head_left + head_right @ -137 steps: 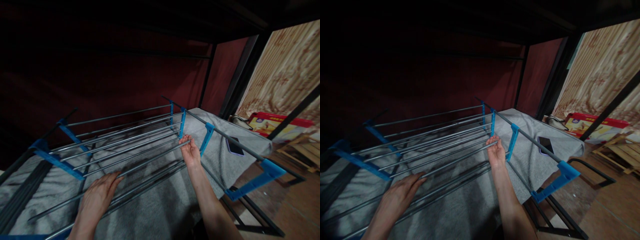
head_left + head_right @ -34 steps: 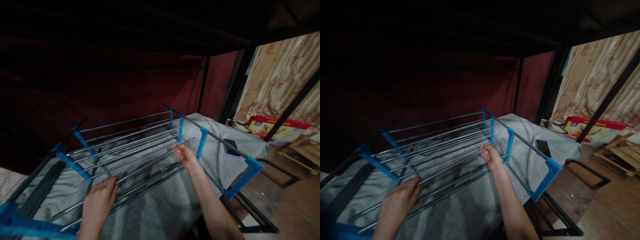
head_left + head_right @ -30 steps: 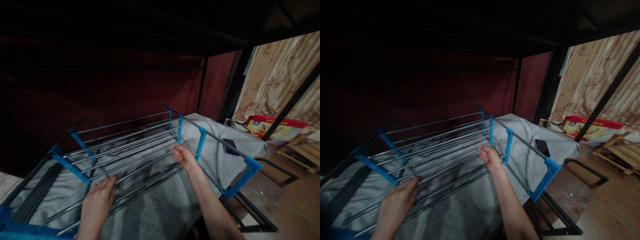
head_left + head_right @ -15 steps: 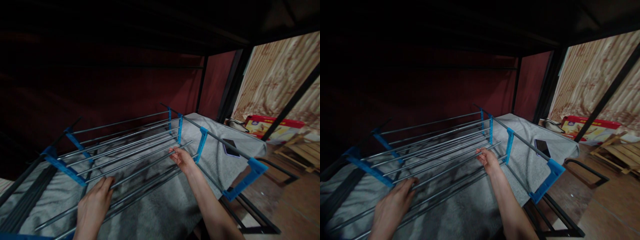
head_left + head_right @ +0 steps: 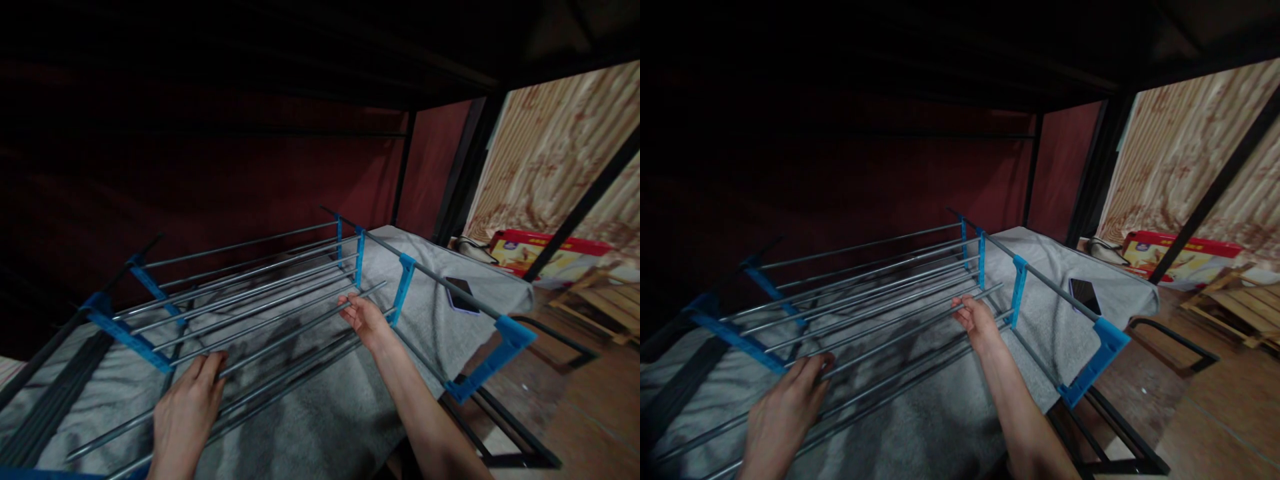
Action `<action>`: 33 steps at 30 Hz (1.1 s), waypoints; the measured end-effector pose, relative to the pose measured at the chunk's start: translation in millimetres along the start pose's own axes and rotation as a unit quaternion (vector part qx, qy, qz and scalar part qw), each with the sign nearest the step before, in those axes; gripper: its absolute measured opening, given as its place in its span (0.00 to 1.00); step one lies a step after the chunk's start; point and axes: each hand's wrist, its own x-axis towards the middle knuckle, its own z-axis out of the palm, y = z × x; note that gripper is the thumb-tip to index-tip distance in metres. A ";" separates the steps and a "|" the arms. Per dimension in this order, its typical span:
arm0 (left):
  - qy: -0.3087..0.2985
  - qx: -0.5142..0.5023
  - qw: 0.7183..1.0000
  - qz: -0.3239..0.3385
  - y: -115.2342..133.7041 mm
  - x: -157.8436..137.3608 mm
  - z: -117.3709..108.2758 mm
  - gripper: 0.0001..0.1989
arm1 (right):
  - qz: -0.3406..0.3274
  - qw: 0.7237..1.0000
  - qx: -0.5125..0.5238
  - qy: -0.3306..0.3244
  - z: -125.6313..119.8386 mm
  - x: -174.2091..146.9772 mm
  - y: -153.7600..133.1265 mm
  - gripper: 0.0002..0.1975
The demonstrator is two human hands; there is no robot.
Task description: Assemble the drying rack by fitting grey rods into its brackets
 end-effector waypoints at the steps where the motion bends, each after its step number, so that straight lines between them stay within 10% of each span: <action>1: 0.000 -0.003 1.000 0.002 0.3 0.0 0.3 0.13 | -0.001 1.000 0.000 0.003 -0.1 -0.7 -0.1 0.05; 33: 0.080 -0.138 0.981 0.111 -8.3 1.4 2.1 0.18 | -0.078 0.995 0.042 0.040 -22.6 11.5 -19.8 0.02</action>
